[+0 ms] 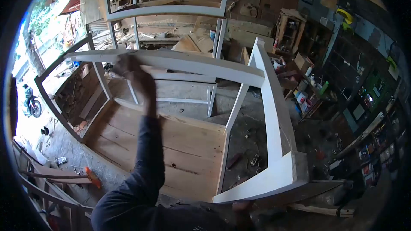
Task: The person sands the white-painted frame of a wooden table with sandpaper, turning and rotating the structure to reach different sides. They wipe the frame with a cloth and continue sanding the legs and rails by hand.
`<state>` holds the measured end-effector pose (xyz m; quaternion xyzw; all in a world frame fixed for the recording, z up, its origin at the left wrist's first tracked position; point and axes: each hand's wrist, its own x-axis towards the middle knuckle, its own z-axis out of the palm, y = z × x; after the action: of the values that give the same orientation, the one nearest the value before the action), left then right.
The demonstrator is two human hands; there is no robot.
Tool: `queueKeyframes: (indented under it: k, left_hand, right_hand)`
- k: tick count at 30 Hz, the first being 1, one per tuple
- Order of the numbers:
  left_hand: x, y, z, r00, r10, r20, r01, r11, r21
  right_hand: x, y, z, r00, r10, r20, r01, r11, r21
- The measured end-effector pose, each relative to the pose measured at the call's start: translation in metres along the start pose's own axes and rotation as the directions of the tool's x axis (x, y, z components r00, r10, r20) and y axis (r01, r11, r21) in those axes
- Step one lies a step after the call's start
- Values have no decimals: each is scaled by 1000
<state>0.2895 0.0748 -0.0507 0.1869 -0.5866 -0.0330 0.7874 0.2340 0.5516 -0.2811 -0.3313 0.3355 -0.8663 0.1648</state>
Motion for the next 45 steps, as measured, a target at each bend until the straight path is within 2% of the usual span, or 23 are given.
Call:
queueKeyframes:
  k: [1, 3, 5, 8, 9, 11, 14, 16, 18, 19, 20, 22, 24, 27, 30, 31, 33, 34, 37, 38, 41, 44, 45]
  left_hand:
    - [-22, 9, 21, 1000, -26, -12, 24, 994, -103]
    - [-57, 124, 36, 891, 277, 359, -239, 960, -149]
    - [-66, 201, 36, 576, 543, 611, -304, 836, -457]
    - [-40, 132, 37, 467, 634, 616, -379, 773, -508]
    - [-23, 93, 24, 558, 655, 509, -388, 748, -538]
    - [4, 33, -14, 771, 496, 400, -483, 864, -140]
    - [16, 8, -30, 984, 163, 67, -174, 958, 228]
    - [-41, 10, 15, 970, 45, 241, -58, 997, 48]
    - [-57, 143, 33, 868, 264, 421, -282, 959, -21]
    - [-83, 165, 47, 619, 355, 701, -231, 935, -269]
    - [-65, 204, 31, 588, 514, 624, -202, 841, -501]
    - [-46, 148, 22, 587, 582, 563, -354, 809, -469]
    - [-25, 48, -11, 703, 379, 601, -423, 903, -75]
    - [53, -46, -78, 920, 221, 323, -317, 905, 284]
    - [83, -89, -67, 999, 21, -39, -9, 957, 288]
    - [56, -88, -39, 996, -23, -88, 32, 994, 102]
    - [2, -20, -6, 992, 114, 58, -121, 984, 131]
    - [-20, 34, 8, 961, 16, 276, -93, 959, 267]
    - [-12, 14, -31, 698, 525, 487, -514, 841, -170]
    - [1, -32, -35, 722, 532, 443, -441, 846, -298]
    - [69, -163, -98, 916, 241, 321, -294, 947, 127]
    - [144, -240, -155, 999, -30, -46, 40, 972, 233]
    - [141, -247, -147, 998, 7, -68, 9, 976, 218]
  right_hand:
    - [2, -7, 2, 999, 22, 40, -20, 999, -44]
    - [11, -15, 5, 987, 75, 139, -58, 990, -125]
    - [10, -17, 11, 965, 134, 227, -87, 975, -207]
    - [16, -15, 16, 965, 120, 235, -18, 918, -395]
    - [18, -23, 24, 967, 128, 219, 9, 845, -534]
    - [25, -24, 29, 971, 98, 220, 56, 795, -603]
    - [28, -19, 28, 965, 78, 251, 85, 810, -580]
    - [27, -19, 24, 950, 95, 299, 87, 836, -541]
    - [28, -14, 19, 922, 177, 343, -23, 912, -410]
    - [24, -13, 17, 890, 319, 326, -231, 932, -281]
    - [21, -12, 14, 838, 454, 302, -430, 891, -144]
    - [22, -13, 13, 805, 515, 294, -508, 855, -107]
    - [14, -4, 10, 885, 397, 243, -403, 915, -24]
    - [20, 5, -2, 875, 319, 364, -379, 920, 104]
    - [18, 3, -6, 879, 296, 375, -341, 938, 58]
    - [21, 5, -14, 857, 274, 436, -327, 944, 49]
    - [28, 10, -20, 829, 266, 492, -316, 949, 19]
    - [25, 7, -14, 845, 288, 451, -319, 948, -6]
    - [13, -9, 0, 905, 324, 276, -312, 946, -88]
    - [6, -15, 5, 924, 317, 214, -298, 948, -113]
    - [-21, -32, 15, 968, 250, 30, -241, 955, -172]
    - [-21, -38, 81, 981, -90, -175, 0, 889, -458]
    - [-14, -46, 101, 948, -177, -263, 40, 888, -457]
